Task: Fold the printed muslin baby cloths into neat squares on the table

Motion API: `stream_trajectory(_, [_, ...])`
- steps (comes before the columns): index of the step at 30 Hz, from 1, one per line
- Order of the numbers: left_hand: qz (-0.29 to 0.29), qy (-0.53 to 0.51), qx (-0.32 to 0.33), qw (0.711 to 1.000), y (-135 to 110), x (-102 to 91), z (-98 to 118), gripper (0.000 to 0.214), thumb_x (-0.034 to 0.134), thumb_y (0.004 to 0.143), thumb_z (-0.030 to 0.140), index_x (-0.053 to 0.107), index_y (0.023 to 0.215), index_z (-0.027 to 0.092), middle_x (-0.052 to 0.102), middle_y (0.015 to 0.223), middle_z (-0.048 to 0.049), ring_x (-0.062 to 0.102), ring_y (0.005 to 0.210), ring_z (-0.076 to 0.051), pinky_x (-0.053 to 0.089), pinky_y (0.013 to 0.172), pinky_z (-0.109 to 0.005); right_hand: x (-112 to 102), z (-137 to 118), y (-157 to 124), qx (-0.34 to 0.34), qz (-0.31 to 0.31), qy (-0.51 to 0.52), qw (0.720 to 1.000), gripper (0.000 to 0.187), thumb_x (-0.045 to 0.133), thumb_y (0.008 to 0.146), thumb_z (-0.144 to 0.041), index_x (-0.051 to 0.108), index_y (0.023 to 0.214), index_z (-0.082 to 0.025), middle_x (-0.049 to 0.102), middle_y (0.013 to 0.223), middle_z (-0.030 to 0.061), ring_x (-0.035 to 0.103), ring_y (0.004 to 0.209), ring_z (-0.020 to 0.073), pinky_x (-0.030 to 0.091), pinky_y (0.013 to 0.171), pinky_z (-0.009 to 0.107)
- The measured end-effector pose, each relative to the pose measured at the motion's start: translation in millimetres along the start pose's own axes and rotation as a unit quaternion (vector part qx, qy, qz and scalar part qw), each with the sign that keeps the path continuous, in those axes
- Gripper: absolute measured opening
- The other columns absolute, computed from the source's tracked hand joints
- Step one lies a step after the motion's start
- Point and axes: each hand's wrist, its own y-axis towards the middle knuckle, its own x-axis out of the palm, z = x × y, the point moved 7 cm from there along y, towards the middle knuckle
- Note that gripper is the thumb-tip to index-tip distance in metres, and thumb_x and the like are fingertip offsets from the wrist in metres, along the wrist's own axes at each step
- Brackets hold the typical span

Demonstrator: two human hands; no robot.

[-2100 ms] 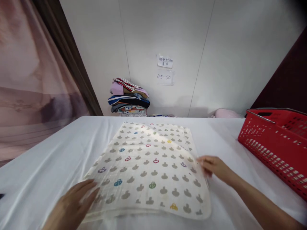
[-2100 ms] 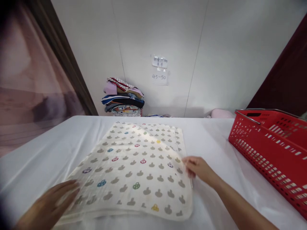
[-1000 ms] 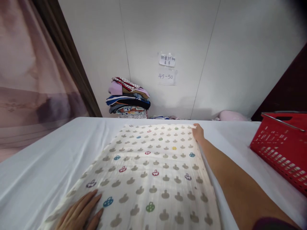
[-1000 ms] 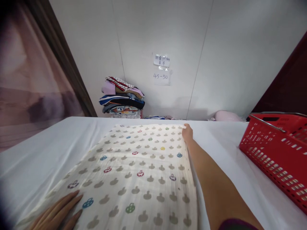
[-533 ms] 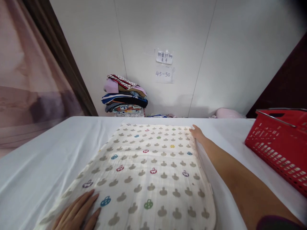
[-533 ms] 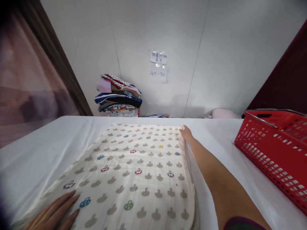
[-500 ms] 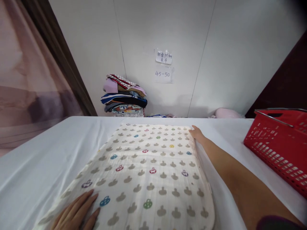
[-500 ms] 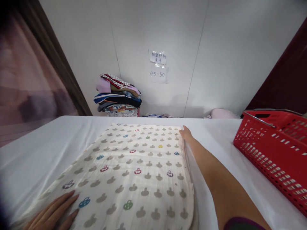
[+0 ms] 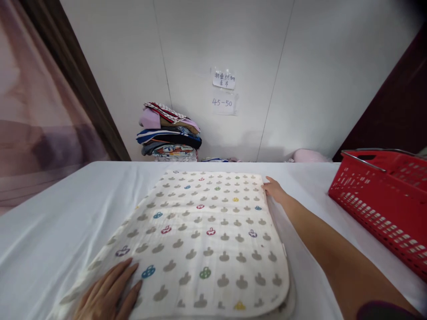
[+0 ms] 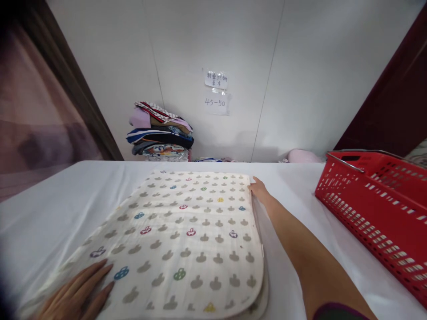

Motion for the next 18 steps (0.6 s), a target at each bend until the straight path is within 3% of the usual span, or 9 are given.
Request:
stream_trajectory(9, [-0.017,-0.015,-0.027,0.999,9.2,-15.9,12.6,0.05,0.042,0.076,0.05,0.057,0.117,0.024,0.053,0.126,-0.0037,0.048,0.115,-0.027,0.038,0.097,-0.045,-7.3,24.9,-95.8,0.062,-0.09,0.125,0.986,0.08,0.065,0.066,-0.014,0.029,0.137,-0.016,0.064,0.095,0.0086,0.063,0.068,0.0158,0.052,0.06,0.027])
stream_trajectory(14, [-0.012,-0.041,-0.024,0.999,17.8,-28.2,18.5,0.047,0.042,0.077,0.05,0.06,0.111,0.022,0.056,0.121,-0.0059,0.051,0.112,-0.027,0.041,0.095,-0.044,-9.1,38.9,-137.4,0.087,-0.155,0.161,0.971,0.085,0.065,0.07,-0.021,0.018,0.141,-0.017,0.066,0.092,0.0082,0.065,0.073,0.0185,0.052,0.064,0.031])
stream_trajectory(16, [0.009,-0.07,-0.017,0.997,27.8,-38.8,32.3,0.045,0.042,0.079,0.05,0.061,0.106,0.02,0.058,0.118,-0.0076,0.054,0.108,-0.026,0.044,0.091,-0.041,-11.3,43.1,-151.6,0.093,-0.18,0.176,0.963,0.085,0.062,0.073,-0.023,0.013,0.142,-0.018,0.067,0.093,0.0086,0.065,0.076,0.0194,0.052,0.067,0.033])
stream_trajectory(18, [0.037,-0.112,0.012,0.993,41.1,-52.0,63.4,0.043,0.043,0.081,0.049,0.061,0.105,0.018,0.059,0.116,-0.0085,0.055,0.105,-0.025,0.045,0.09,-0.039,-14.1,47.7,-162.4,0.099,-0.189,0.184,0.959,0.083,0.061,0.074,-0.023,0.013,0.142,-0.019,0.068,0.092,0.0081,0.065,0.078,0.0194,0.052,0.068,0.033])
